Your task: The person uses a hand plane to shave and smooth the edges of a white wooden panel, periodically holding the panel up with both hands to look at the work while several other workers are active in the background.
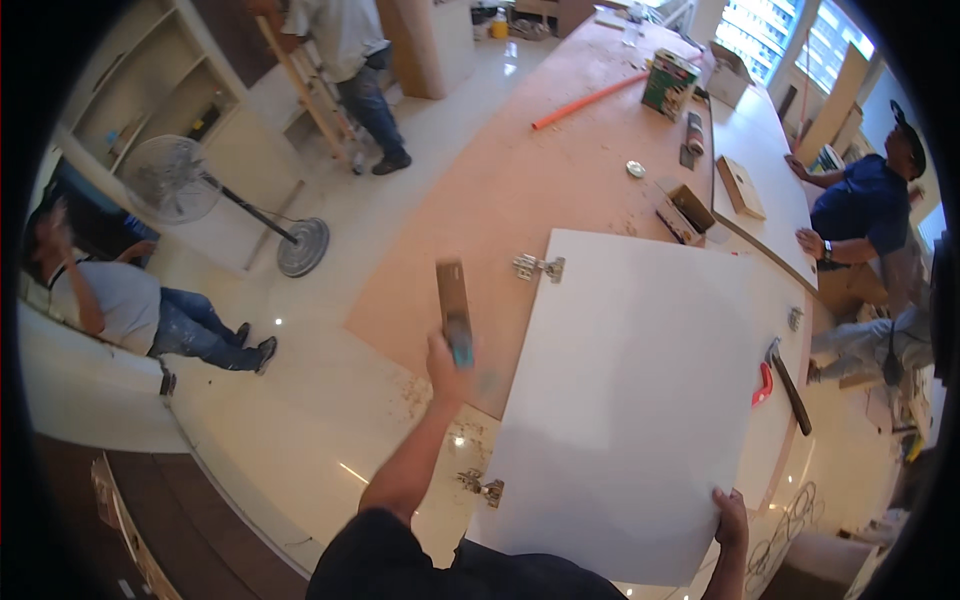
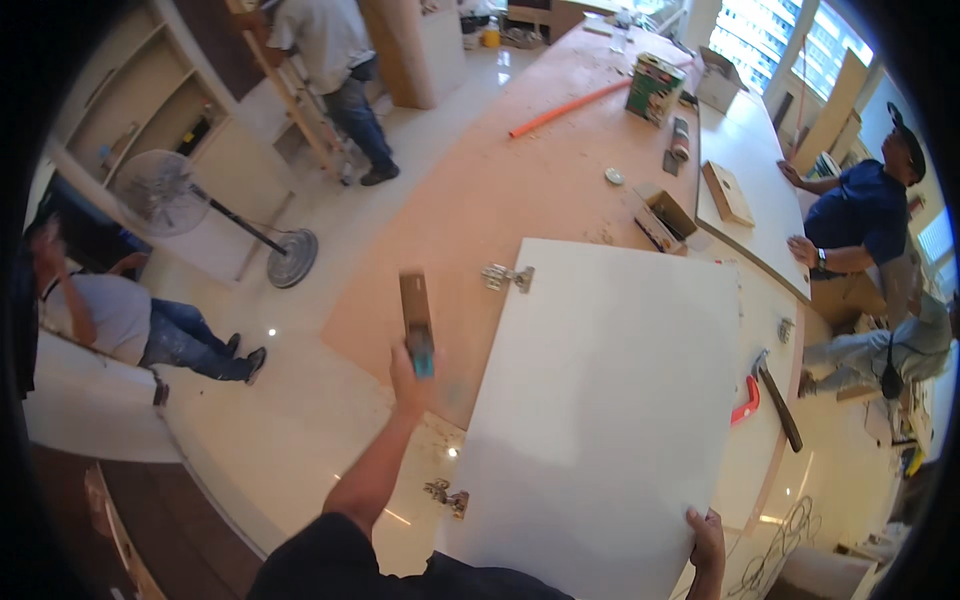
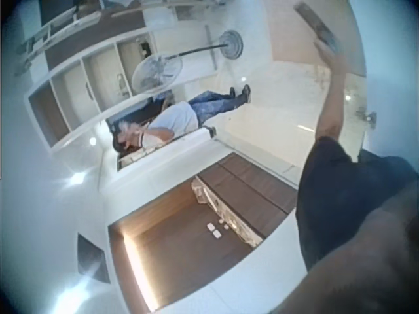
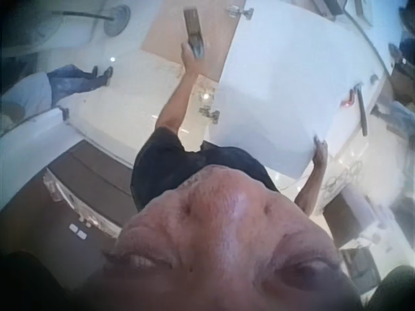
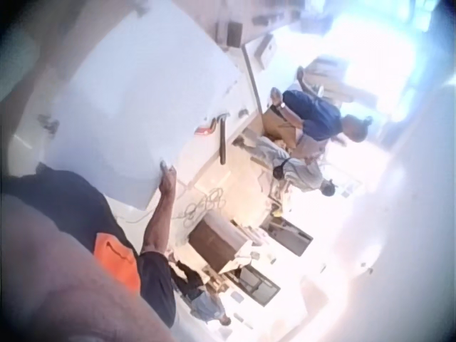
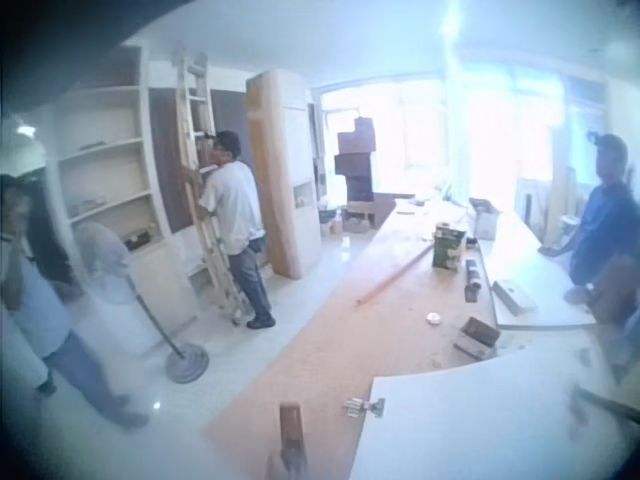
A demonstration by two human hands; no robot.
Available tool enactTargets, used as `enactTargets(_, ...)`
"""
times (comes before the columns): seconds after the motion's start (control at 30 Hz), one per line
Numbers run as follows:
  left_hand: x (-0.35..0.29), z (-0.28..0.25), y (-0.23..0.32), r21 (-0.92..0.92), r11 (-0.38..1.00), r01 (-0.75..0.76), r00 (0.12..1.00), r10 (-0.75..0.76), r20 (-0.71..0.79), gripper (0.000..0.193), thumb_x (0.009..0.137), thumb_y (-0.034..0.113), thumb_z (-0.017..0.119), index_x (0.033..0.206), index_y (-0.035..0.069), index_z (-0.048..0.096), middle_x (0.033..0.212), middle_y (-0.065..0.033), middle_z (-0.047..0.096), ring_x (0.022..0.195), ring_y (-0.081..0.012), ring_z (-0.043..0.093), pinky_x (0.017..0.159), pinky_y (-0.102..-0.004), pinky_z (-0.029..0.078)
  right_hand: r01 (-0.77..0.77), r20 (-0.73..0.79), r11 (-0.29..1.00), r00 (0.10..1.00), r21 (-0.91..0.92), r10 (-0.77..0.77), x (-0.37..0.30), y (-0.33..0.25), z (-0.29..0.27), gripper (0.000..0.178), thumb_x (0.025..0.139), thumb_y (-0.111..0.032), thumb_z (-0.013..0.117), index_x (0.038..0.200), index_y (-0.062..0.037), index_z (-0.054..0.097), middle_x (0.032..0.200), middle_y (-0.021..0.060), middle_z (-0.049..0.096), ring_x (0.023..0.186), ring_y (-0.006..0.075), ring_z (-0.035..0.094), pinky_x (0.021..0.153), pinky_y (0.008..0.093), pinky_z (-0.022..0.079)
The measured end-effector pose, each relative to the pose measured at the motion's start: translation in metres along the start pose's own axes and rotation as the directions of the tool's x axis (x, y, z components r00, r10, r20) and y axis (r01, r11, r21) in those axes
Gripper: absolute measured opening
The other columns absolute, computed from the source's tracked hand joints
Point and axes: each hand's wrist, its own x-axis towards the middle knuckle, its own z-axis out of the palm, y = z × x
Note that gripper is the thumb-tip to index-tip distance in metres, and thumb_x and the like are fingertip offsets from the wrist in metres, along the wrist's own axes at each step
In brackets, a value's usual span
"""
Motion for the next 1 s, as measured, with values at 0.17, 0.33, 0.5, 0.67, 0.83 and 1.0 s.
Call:
enactTargets(0.17,-0.190,-0.110,-0.002,0.126,0.975,0.182,0.970,-0.199,0.142,0.052,0.083,0.032,0.087,0.108,0.000,0.054,0.087,-0.0197,0.072,0.079,-0.0374,0.072,0.069,-0.0455,0.056,0.173,0.145,0.983,0.973,0.053,-0.179,-0.011,0.003,-0.012,0.055,0.086,-0.031,0.074,0.126,0.0057,0.063,0.109,0.0149,0.073,0.093,0.0268,0.072,0.085,0.0404,0.059)
enactTargets(0.33,-0.311,-0.135,-0.020,0.190,0.936,0.297,0.931,-0.328,0.158,0.060,0.081,0.041,0.088,0.108,0.000,0.053,0.087,-0.0208,0.073,0.081,-0.0418,0.073,0.071,-0.0468,0.057,0.303,0.193,0.949,0.930,0.086,-0.314,-0.047,-0.033,0.009,0.063,0.081,-0.034,0.071,0.126,0.0091,0.061,0.107,0.0166,0.072,0.092,0.0261,0.072,0.084,0.0372,0.059)
enactTargets(0.5,-0.332,-0.137,-0.009,-0.253,0.777,0.576,0.809,-0.497,0.314,0.041,0.088,0.033,0.082,0.106,0.000,0.066,0.087,-0.0079,0.071,0.077,-0.0217,0.071,0.068,-0.0374,0.056,0.310,0.332,0.928,0.870,0.205,-0.364,-0.095,-0.063,0.026,0.056,0.084,-0.025,0.066,0.125,0.0111,0.060,0.107,0.0205,0.072,0.089,0.0261,0.072,0.083,0.0346,0.058)
enactTargets(0.67,-0.342,-0.135,0.020,-0.457,0.598,0.659,0.752,-0.537,0.382,0.029,0.091,0.027,0.078,0.107,0.004,0.070,0.090,-0.0030,0.069,0.080,-0.0137,0.067,0.071,-0.0321,0.055,0.496,0.390,0.856,0.767,0.144,-0.510,-0.147,-0.099,0.057,0.063,0.085,-0.024,0.060,0.136,0.0117,0.055,0.121,0.0209,0.069,0.107,0.0284,0.069,0.096,0.0385,0.054)
enactTargets(0.83,-0.350,-0.137,0.026,-0.614,0.412,0.673,0.725,-0.535,0.435,0.028,0.091,0.025,0.078,0.107,0.004,0.070,0.092,-0.0047,0.069,0.082,-0.0166,0.068,0.073,-0.0337,0.055,0.745,0.189,0.509,0.478,0.430,-0.858,-0.187,-0.139,0.155,0.066,0.101,-0.048,0.047,0.142,0.0028,0.057,0.155,0.0190,0.050,0.154,0.0322,0.035,0.126,0.0452,0.024)
enactTargets(1.0,-0.342,-0.159,0.028,-0.701,0.167,0.694,0.643,-0.582,0.498,0.032,0.095,0.025,0.072,0.116,0.003,0.065,0.098,-0.0100,0.070,0.086,-0.0237,0.070,0.079,-0.0413,0.058,0.994,0.391,0.035,-0.009,0.107,-0.920,-0.178,-0.178,0.222,0.083,0.104,-0.071,0.028,0.111,-0.0011,0.072,0.136,0.0180,0.065,0.154,0.0335,0.033,0.128,0.0539,0.013)
